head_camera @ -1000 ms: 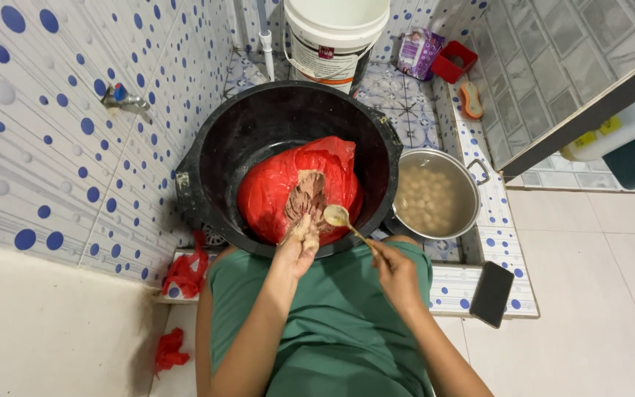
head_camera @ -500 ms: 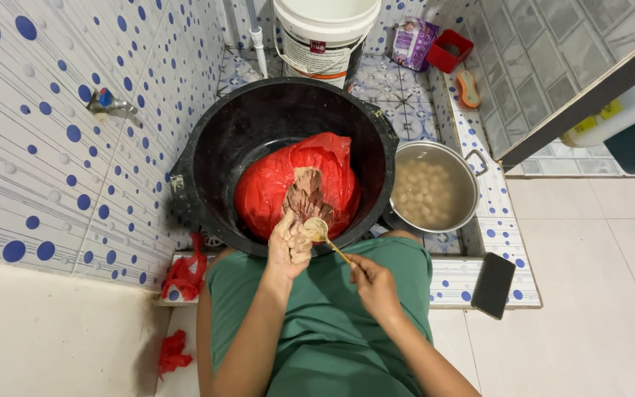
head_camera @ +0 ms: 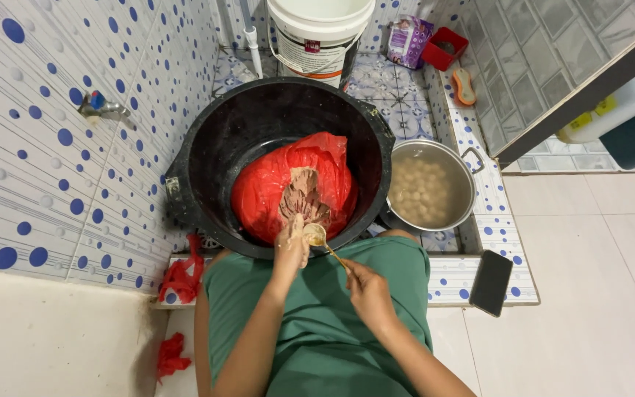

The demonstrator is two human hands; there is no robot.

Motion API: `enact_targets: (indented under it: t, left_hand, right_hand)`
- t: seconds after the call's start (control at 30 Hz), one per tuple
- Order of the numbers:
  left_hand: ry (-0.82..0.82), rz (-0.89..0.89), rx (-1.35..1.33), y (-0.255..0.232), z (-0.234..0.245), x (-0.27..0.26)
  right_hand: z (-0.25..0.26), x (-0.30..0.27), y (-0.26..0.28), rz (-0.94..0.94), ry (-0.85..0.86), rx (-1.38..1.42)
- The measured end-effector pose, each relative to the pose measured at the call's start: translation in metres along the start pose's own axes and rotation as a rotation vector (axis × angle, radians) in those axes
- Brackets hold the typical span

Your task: A person portions a meat or dough mixture from a red plastic bag into a pot of water using a spoon to form meatballs.

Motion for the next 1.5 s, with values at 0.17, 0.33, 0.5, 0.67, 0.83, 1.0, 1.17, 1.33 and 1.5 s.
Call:
enact_targets:
  t: [0.17,0.33,0.5,0.67,0.83,1.0,1.17,1.33,1.5]
  left_hand:
    - [-0.015,0.267,0.059,0.008,-0.004,-0.012]
    - [0.269,0.335,-0.317,0.021,-0.011,0.0]
    - [0.356,0.443,-0.369,0.051,-0.016,0.02]
    - [0.471,0.488,-0.759,0.125,-0.022,0.098]
    - [0.312,0.346,-0.564,0.057,-0.022,0.038]
    - [0.246,0.213,-0.384,0.037,-0.025,0.011]
    - [0.195,-0.162,-0.14,0.0,-0.031,-0.007]
    - [0.17,-0.304,-0.076,0.012,-0.031,0.009]
    - [0.241,0.009,-0.25,-0.025,-0.036,-0.03]
  right_hand:
    - [-0.003,-0.007,0.036,0.36,0.011,-0.118]
    - [0.013,-0.009,0.045,0.436,-0.061,-0.466]
    - [0.027,-0.02,0.07,0.691,-0.184,-0.593]
    - [0.059,-0.023,0.065,0.642,-0.291,-0.361]
    - [0.073,-0.012,0.053,0.538,-0.304,-0.124]
    - [0.08,-0.005,0.048,0.401,-0.311,-0.026]
    - [0.089,0.0,0.045,0.371,-0.404,0.001]
    - [0.09,0.002,0.047,0.333,-0.401,0.029]
    - [0.088,0.005,0.043,0.312,-0.399,0.052]
Point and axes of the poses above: each hand's wrist, its own x-axis towards the middle knuckle, its own z-axis out of the back of the hand, y = z × x, the point moved 9 cm from there along x, towards the middle knuckle, and after that the axes turned 7 degrees about z, right-handed, at the moved point
